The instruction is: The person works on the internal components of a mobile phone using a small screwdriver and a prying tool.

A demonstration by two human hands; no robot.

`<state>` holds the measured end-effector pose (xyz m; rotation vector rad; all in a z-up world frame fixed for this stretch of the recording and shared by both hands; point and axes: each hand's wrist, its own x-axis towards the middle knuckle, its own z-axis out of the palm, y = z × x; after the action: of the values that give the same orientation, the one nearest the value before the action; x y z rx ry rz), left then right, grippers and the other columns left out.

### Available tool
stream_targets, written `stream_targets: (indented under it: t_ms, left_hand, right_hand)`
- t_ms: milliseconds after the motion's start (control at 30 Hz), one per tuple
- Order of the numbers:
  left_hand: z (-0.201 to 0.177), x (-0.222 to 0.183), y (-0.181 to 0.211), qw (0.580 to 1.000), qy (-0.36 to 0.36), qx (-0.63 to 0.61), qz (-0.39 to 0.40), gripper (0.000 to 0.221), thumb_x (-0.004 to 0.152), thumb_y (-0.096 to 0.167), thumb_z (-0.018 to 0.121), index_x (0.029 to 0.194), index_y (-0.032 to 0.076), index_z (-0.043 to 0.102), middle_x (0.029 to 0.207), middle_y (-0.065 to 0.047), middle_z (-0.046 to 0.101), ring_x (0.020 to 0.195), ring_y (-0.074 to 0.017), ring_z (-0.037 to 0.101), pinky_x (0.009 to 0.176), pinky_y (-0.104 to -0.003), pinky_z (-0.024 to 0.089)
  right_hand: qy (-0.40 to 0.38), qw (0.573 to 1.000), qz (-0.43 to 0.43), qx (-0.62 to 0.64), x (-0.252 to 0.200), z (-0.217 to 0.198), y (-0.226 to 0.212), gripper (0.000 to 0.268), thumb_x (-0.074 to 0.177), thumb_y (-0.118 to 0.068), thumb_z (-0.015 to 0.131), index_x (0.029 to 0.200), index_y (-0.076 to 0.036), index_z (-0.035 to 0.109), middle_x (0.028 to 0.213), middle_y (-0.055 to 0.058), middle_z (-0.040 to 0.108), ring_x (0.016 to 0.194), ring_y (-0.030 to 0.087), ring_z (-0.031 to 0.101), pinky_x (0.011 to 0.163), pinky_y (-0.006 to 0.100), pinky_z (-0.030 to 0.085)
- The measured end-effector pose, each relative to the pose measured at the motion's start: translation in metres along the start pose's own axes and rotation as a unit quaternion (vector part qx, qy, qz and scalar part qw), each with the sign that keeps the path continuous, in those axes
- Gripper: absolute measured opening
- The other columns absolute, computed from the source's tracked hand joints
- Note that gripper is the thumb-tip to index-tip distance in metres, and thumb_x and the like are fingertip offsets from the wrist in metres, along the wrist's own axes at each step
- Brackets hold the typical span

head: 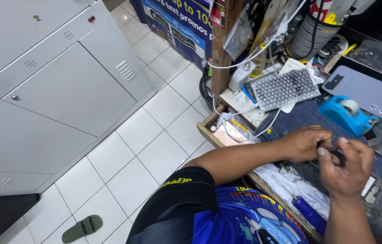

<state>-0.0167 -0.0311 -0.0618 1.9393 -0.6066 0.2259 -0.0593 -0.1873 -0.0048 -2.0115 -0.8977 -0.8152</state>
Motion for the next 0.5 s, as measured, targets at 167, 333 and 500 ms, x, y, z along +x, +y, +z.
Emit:
stream_targets:
  t_ms: [167,333,500]
  left_hand:
    - [0.003,-0.001,-0.038,0.986,-0.076,-0.040,0.145,0.045,0.098,0.029,0.068,0.137,0.010,0.057,0.137,-0.012,0.062,0.131,-0.0325,0.058,0.114,-0.042,0.044]
    - [0.001,0.005,-0.034,0.990,-0.101,-0.023,0.100,0.044,0.101,0.028,0.069,0.140,0.010,0.059,0.142,-0.012,0.064,0.138,-0.0322,0.057,0.121,-0.050,0.028]
    - [-0.020,0.001,0.024,0.981,-0.130,0.056,-0.134,0.038,0.095,0.034,0.072,0.120,0.006,0.068,0.120,-0.010,0.073,0.116,-0.0217,0.074,0.110,-0.033,0.052]
  right_hand:
    - [0.002,0.998,0.059,-0.014,-0.016,-0.005,0.023,0.038,0.102,0.002,0.081,0.135,-0.001,0.063,0.112,0.019,0.068,0.098,0.027,0.069,0.091,0.032,0.055]
    - [-0.039,0.999,0.000,-0.011,-0.025,-0.007,0.038,0.031,0.105,0.000,0.072,0.133,-0.003,0.058,0.117,0.014,0.072,0.098,0.026,0.065,0.091,0.032,0.051]
    - [-0.044,0.999,-0.017,0.013,-0.021,0.002,0.023,0.037,0.107,-0.004,0.075,0.138,-0.004,0.055,0.122,0.016,0.065,0.102,0.027,0.063,0.093,0.034,0.052]
